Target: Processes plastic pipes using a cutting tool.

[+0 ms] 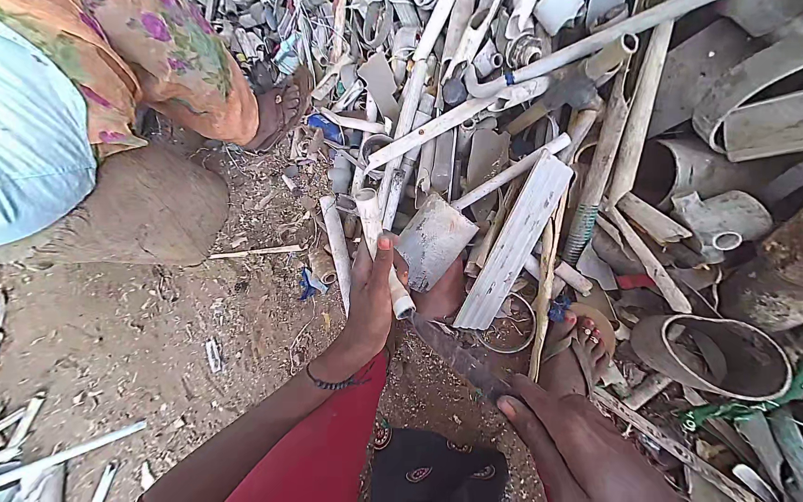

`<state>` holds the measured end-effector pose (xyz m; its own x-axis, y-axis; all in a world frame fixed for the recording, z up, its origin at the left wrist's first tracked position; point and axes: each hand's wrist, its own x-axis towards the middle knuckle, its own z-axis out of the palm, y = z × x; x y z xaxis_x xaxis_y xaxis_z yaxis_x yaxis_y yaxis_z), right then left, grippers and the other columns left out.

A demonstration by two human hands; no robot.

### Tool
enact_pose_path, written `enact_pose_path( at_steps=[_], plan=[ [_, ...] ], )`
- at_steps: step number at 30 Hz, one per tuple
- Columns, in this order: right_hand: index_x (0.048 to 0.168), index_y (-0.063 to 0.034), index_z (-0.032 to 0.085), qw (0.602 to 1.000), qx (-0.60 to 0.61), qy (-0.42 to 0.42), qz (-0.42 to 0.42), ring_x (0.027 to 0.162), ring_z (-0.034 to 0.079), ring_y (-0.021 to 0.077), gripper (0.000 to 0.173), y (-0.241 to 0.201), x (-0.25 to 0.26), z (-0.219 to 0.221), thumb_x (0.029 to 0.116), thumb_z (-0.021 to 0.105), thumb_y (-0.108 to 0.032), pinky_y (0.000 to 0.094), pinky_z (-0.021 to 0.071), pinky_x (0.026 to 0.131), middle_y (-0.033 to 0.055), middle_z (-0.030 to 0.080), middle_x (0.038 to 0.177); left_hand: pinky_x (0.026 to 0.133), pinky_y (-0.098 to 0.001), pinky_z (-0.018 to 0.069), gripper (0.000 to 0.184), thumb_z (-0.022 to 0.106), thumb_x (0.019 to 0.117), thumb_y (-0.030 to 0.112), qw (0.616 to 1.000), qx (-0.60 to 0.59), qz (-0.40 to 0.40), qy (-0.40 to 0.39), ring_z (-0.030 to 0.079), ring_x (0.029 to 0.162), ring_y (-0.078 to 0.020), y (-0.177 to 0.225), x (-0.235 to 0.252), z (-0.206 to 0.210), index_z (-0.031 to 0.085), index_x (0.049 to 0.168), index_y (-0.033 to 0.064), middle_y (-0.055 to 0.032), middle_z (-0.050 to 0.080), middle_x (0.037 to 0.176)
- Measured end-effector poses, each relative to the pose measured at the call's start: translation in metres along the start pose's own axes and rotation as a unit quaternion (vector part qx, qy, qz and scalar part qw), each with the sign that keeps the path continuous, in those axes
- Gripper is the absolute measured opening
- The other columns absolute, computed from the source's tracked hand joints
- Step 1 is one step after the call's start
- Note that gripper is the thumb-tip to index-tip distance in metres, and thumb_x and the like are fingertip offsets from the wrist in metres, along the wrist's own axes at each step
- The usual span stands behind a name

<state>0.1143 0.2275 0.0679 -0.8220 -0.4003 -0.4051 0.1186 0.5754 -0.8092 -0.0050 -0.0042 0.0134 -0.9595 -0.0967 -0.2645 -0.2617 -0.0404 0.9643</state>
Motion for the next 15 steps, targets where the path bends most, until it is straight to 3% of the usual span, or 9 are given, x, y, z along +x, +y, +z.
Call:
enact_pose_path(
  at_steps=[5, 9, 12, 15],
  plan=[
    [0.101, -0.0020, 0.064, 0.999, -0.019, -0.028, 0.023, 0.061, 0.063, 0.0334, 0.043, -0.003, 0.008, 0.007, 0.1102, 0.037, -0.034, 0.0496, 0.0487, 0.054, 0.0121, 0.057, 0.063, 0.051, -0.0174, 0.0463, 0.024, 0.030, 0.1112, 0.025, 1.000, 0.016, 0.012, -0.018, 0.050, 0.053, -0.0028, -0.003, -0.003, -0.001, 0.049, 0.117, 0.0116, 0.0075, 0.051, 0.067],
    [0.094, -0.0051, 0.064, 1.000, -0.004, 0.013, 0.016, 0.055, 0.059, 0.0279, 0.044, 0.003, 0.011, 0.016, 0.1091, 0.038, -0.037, 0.0453, 0.0452, 0.049, 0.0077, 0.052, 0.059, 0.054, -0.0175, 0.0487, 0.019, 0.033, 0.1101, 0.022, 0.998, 0.044, 0.029, -0.041, 0.053, 0.054, -0.0022, -0.005, -0.005, -0.001, 0.048, 0.116, 0.0114, 0.0090, 0.051, 0.065],
    [0.084, -0.0097, 0.063, 0.986, -0.079, 0.139, -0.048, 0.045, 0.054, 0.0205, 0.049, 0.015, 0.014, 0.033, 0.1081, 0.039, -0.044, 0.0367, 0.0426, 0.042, 0.0029, 0.048, 0.051, 0.054, -0.0170, 0.0495, 0.017, 0.035, 0.1096, 0.023, 0.995, 0.057, 0.016, -0.076, 0.053, 0.053, -0.0018, -0.002, -0.004, -0.002, 0.049, 0.113, 0.0136, 0.0095, 0.051, 0.064],
    [0.080, -0.0129, 0.060, 0.938, -0.181, 0.256, -0.147, 0.037, 0.046, 0.0144, 0.049, 0.043, 0.024, 0.046, 0.1081, 0.040, -0.047, 0.0286, 0.0360, 0.036, -0.0012, 0.041, 0.046, 0.054, -0.0176, 0.0485, 0.015, 0.035, 0.1094, 0.021, 0.990, 0.039, -0.031, -0.129, 0.051, 0.052, -0.0019, 0.000, -0.003, -0.002, 0.049, 0.109, 0.0153, 0.0091, 0.051, 0.063]
  ],
)
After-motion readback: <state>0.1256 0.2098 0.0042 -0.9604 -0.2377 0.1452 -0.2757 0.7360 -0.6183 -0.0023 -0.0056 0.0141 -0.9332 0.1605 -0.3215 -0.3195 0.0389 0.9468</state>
